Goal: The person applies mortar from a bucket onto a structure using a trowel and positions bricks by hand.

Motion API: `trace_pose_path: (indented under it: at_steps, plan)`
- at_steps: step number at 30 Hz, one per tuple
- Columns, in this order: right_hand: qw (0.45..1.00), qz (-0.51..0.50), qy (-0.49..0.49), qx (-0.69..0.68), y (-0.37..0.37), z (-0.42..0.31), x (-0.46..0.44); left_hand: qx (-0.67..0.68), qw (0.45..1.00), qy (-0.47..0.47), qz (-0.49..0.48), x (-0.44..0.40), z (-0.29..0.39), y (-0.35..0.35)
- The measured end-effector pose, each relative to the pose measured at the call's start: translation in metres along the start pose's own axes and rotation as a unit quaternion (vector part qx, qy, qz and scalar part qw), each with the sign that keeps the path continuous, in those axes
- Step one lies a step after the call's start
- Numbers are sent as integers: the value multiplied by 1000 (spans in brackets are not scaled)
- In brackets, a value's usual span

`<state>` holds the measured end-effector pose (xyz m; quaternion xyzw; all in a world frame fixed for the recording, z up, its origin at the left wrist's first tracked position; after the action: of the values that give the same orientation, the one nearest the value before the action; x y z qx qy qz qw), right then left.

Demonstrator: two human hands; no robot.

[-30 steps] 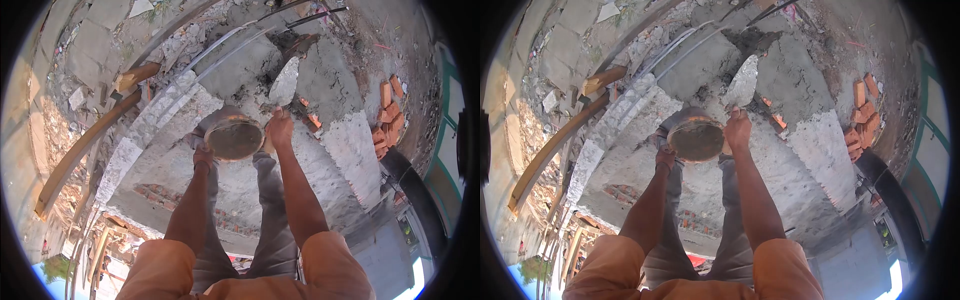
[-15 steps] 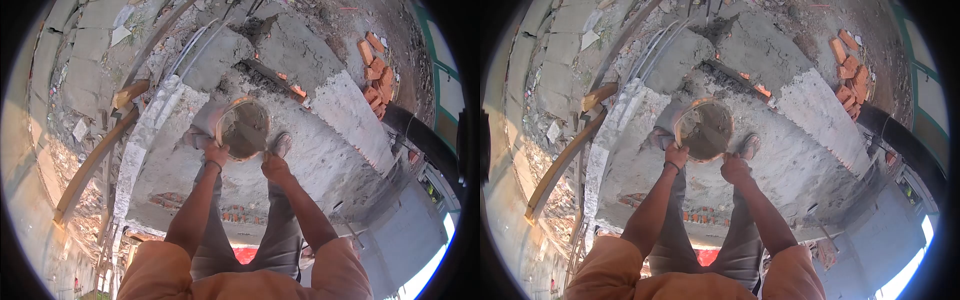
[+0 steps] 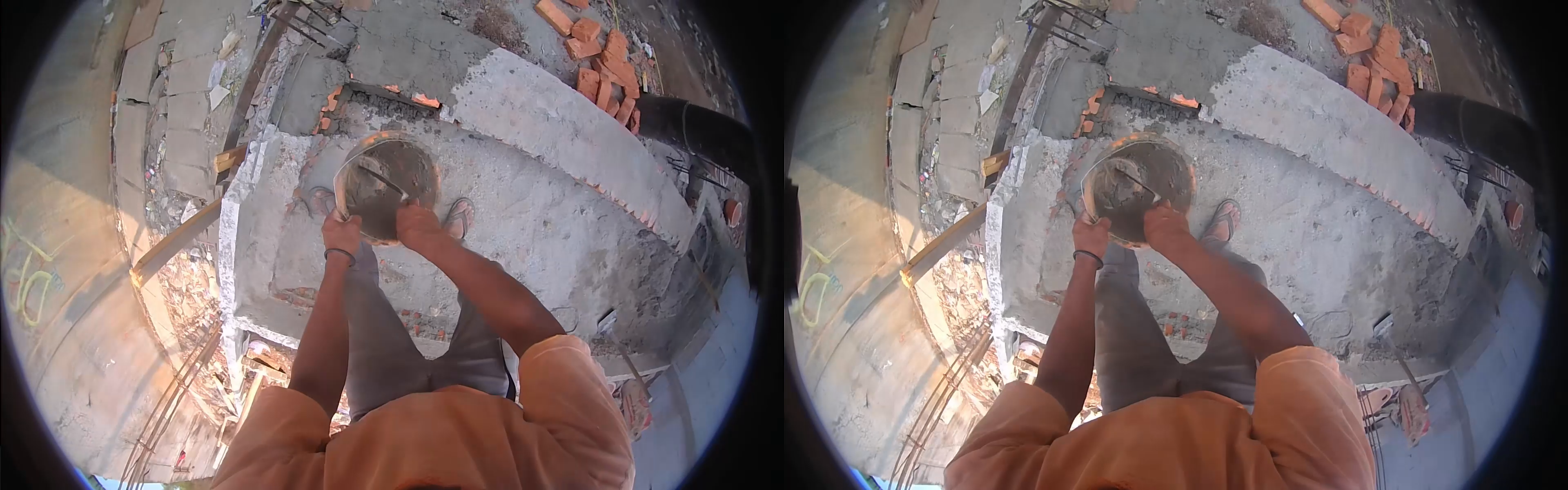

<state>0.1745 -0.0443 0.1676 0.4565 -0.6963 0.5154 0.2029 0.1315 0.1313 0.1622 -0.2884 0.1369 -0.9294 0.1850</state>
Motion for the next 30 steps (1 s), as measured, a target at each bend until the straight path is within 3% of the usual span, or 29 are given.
trace_pose_path:
  at_steps: [2,4,6,9,12,14,17,19,21,22,23,27,30]
  plan:
    - [988,-114,-66,76,-10,17,32,12,995,-82,57,8,-38,6]
    - [999,-3,-41,-23,1,40,58,80,970,-201,114,18,-70,1]
    - [981,23,-2,-195,-12,65,71,206,904,-340,160,27,-95,-2]
    - [960,60,106,-252,28,111,19,260,884,-322,217,46,-117,-3]
    - [964,91,161,-190,65,144,-66,258,891,-309,212,57,-148,-7]
    - [979,162,94,-78,101,173,-130,195,920,-283,187,53,-186,-16]
    - [929,-40,147,-337,85,171,-200,199,922,-291,160,39,-218,-14]
    - [919,-96,104,-367,74,166,-242,217,920,-294,142,26,-215,-13]
    - [930,-90,106,-342,60,163,-280,203,931,-281,110,9,-208,-18]
    - [921,-76,136,-356,60,170,-304,185,936,-279,109,5,-208,-20]
    - [938,-20,99,-332,56,174,-320,165,942,-273,107,-1,-207,-21]
    - [969,0,78,-233,41,164,-350,138,946,-280,85,-20,-189,-29]
    - [975,110,104,-162,73,162,-359,178,940,-274,94,-28,-194,-37]
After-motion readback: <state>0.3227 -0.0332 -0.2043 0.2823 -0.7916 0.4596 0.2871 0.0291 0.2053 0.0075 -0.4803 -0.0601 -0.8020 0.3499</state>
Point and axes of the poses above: each hand's wrist, its own x-axis away from the middle knuckle, its own y-axis out of the palm, z = x × y, the point moved 1 cm from there along -x, towards the middle knuckle, and after that the axes turned 12 degrees about x, right-handed, at the moved point
